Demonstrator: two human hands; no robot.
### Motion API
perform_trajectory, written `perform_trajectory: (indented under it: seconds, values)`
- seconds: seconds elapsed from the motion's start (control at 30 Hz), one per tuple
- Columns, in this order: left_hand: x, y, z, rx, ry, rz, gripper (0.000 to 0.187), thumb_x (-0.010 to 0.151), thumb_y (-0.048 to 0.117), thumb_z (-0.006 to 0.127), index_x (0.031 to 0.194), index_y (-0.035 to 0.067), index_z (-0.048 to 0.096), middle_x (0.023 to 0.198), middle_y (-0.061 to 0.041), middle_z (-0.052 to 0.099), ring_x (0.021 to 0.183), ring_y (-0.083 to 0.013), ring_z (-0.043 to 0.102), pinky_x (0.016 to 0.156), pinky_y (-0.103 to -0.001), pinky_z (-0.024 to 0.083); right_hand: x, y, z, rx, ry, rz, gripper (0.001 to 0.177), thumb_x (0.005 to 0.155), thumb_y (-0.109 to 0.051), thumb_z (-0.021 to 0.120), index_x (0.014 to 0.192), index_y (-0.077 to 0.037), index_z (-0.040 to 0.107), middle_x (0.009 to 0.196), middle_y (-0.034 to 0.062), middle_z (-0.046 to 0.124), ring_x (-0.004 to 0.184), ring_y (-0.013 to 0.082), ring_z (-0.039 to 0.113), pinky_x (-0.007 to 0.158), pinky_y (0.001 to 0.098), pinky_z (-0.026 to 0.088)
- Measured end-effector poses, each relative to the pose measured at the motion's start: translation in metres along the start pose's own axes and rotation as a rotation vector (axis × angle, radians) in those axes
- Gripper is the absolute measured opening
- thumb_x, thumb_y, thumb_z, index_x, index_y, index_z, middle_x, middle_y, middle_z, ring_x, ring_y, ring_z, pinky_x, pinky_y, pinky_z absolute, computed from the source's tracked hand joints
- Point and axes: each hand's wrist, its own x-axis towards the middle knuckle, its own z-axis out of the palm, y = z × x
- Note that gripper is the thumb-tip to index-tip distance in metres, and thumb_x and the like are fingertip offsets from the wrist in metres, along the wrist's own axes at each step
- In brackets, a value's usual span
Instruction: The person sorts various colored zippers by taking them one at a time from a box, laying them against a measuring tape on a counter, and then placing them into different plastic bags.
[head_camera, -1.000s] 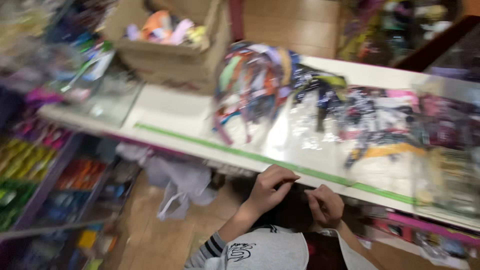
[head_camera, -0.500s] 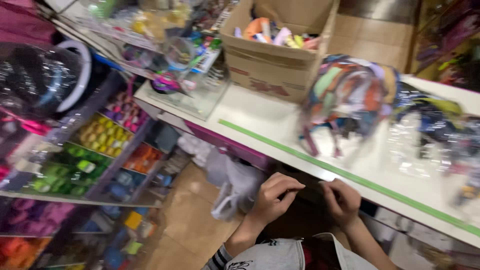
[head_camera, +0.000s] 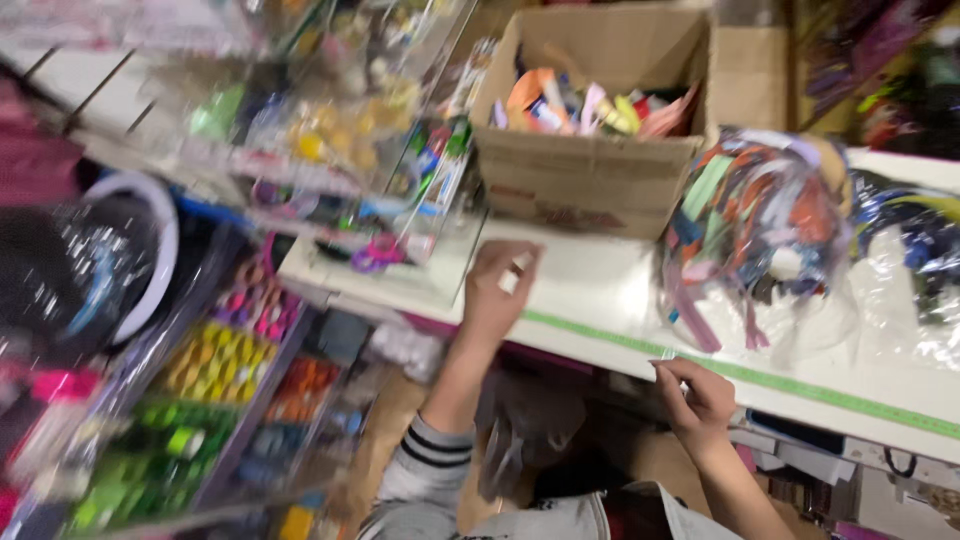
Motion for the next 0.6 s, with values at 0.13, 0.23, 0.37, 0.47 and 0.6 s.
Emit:
perform_trajectory:
  seconds: [0.13, 0.23, 0.37, 0.47, 0.6]
  values:
    - [0.088, -0.018, 0.010, 0.101, 0.012, 0.131, 0.010, 0.095, 0.009, 0.061, 0.101, 0.008, 0.069, 0.098, -0.007, 0.067, 0.089, -0.0247, 0.061, 0.077, -0.034, 0.052, 0.046, 0.008, 0.006, -0.088, -0.073, -0.018, 0.014, 0.088, -0.006, 0.059, 0.075, -0.003, 0.062, 0.055, 0.0023, 0.059, 0.060, 0.0140, 0.065, 0.050, 0.0206, 0.043]
    - [0.142, -0.050, 0.031, 0.081, -0.063, 0.073, 0.012, 0.092, 0.007, 0.059, 0.102, 0.008, 0.066, 0.100, -0.010, 0.063, 0.095, -0.0265, 0.057, 0.067, -0.029, 0.059, 0.117, -0.002, 0.013, -0.153, -0.115, -0.170, 0.010, 0.087, -0.011, 0.062, 0.081, -0.005, 0.068, 0.058, -0.0020, 0.062, 0.048, 0.0088, 0.041, 0.049, 0.0211, 0.035]
    - [0.211, -0.133, 0.083, 0.327, -0.172, 0.019, 0.020, 0.078, 0.020, 0.068, 0.097, 0.016, 0.070, 0.102, -0.003, 0.068, 0.099, -0.0286, 0.058, 0.088, -0.037, 0.044, 0.206, -0.015, 0.028, -0.178, -0.218, -0.241, 0.008, 0.091, -0.008, 0.059, 0.087, -0.003, 0.064, 0.073, 0.0044, 0.060, 0.062, 0.0156, 0.049, 0.061, 0.0271, 0.040]
    - [0.257, -0.184, 0.117, 0.499, -0.391, -0.078, 0.030, 0.081, 0.033, 0.070, 0.102, 0.011, 0.070, 0.104, -0.010, 0.069, 0.101, -0.0319, 0.060, 0.093, -0.040, 0.042, 0.233, -0.007, 0.036, -0.195, -0.235, -0.277, 0.006, 0.090, -0.007, 0.060, 0.087, -0.003, 0.063, 0.080, 0.0064, 0.064, 0.071, 0.0179, 0.059, 0.069, 0.0286, 0.046]
    - [0.290, -0.190, 0.133, 0.825, -0.807, -0.298, 0.025, 0.079, 0.025, 0.061, 0.093, 0.008, 0.072, 0.100, -0.015, 0.071, 0.098, -0.0352, 0.066, 0.088, -0.046, 0.052, 0.230, 0.010, 0.049, -0.093, -0.267, -0.331, 0.010, 0.090, -0.011, 0.061, 0.087, -0.004, 0.068, 0.066, 0.0023, 0.059, 0.058, 0.0141, 0.050, 0.058, 0.0256, 0.041]
